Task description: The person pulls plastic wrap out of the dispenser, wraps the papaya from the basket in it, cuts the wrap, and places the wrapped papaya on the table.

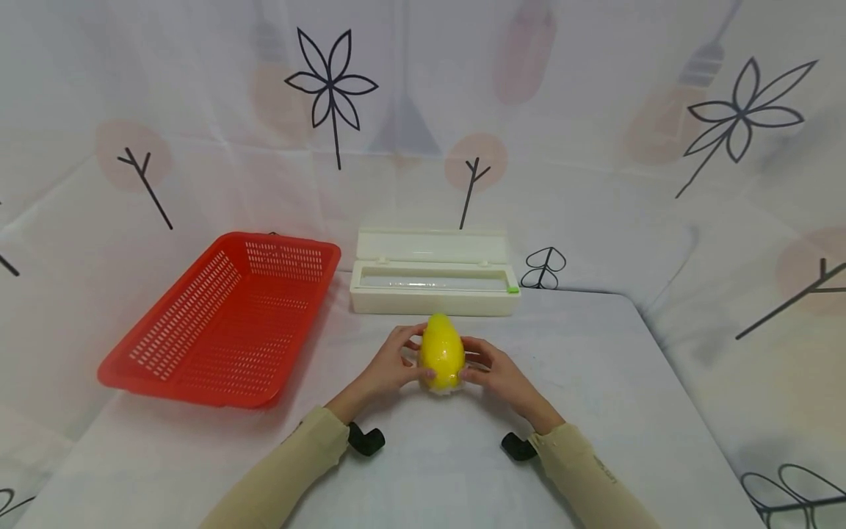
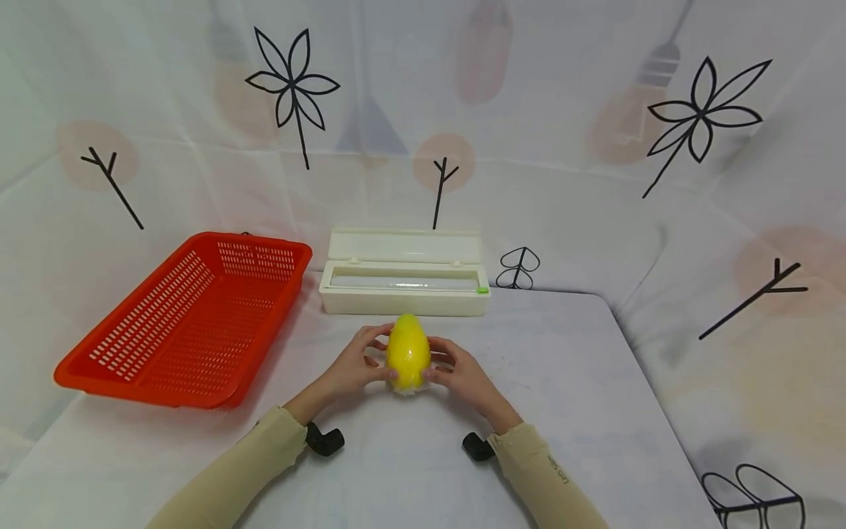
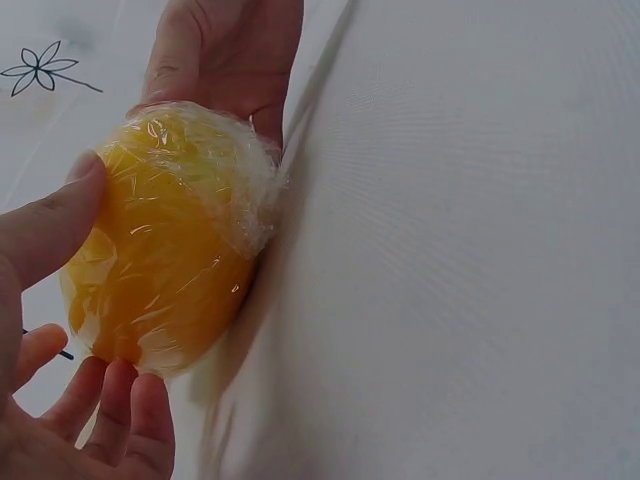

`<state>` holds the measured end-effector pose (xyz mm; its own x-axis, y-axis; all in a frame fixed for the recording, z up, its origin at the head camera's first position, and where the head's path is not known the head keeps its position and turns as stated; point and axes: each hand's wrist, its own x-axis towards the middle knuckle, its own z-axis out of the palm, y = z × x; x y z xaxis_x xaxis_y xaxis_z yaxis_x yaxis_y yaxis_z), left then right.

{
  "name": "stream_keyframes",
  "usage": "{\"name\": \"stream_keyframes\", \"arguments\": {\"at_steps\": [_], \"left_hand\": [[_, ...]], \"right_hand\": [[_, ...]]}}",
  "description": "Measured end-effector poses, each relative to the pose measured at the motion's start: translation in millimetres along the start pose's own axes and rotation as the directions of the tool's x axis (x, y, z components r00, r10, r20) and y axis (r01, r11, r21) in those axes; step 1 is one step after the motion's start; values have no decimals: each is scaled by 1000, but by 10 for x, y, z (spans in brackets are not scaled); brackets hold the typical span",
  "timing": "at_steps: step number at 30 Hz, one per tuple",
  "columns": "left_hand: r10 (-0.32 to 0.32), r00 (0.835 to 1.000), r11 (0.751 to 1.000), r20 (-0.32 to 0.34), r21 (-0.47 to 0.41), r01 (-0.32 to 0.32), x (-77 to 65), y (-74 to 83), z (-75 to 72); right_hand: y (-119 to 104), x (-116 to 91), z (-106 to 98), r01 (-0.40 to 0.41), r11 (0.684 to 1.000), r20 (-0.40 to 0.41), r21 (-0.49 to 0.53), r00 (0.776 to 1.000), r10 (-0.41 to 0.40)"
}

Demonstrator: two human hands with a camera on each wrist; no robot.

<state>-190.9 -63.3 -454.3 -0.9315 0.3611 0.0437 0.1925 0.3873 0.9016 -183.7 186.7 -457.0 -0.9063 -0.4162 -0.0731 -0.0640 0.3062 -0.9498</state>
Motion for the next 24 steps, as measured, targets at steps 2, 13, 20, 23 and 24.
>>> {"name": "stream_keyframes", "arguments": {"at_steps": [2, 13, 20, 23, 24], "left_hand": [[-6, 1000, 1000, 8, -4, 6, -3, -4, -1], [-5, 999, 1000, 40, -5, 5, -2, -66, -35], [19, 999, 1000, 43, 14, -19, -1, -95, -69], [21, 999, 1000, 41, 10, -22, -7, -112, -74], [21, 999, 1000, 38, 8, -21, -9, -118, -75]], "right_hand": [[2, 0, 1, 3, 1000, 1, 5, 1000, -3], [-372, -136, 36, -19, 999, 9, -42, 1000, 20], [-441, -146, 46, -26, 996, -16, -87, 1000, 25], [-463, -155, 51, -37, 996, -19, -79, 999, 36], [-466, -158, 52, -39, 996, -19, -76, 999, 37]]}}
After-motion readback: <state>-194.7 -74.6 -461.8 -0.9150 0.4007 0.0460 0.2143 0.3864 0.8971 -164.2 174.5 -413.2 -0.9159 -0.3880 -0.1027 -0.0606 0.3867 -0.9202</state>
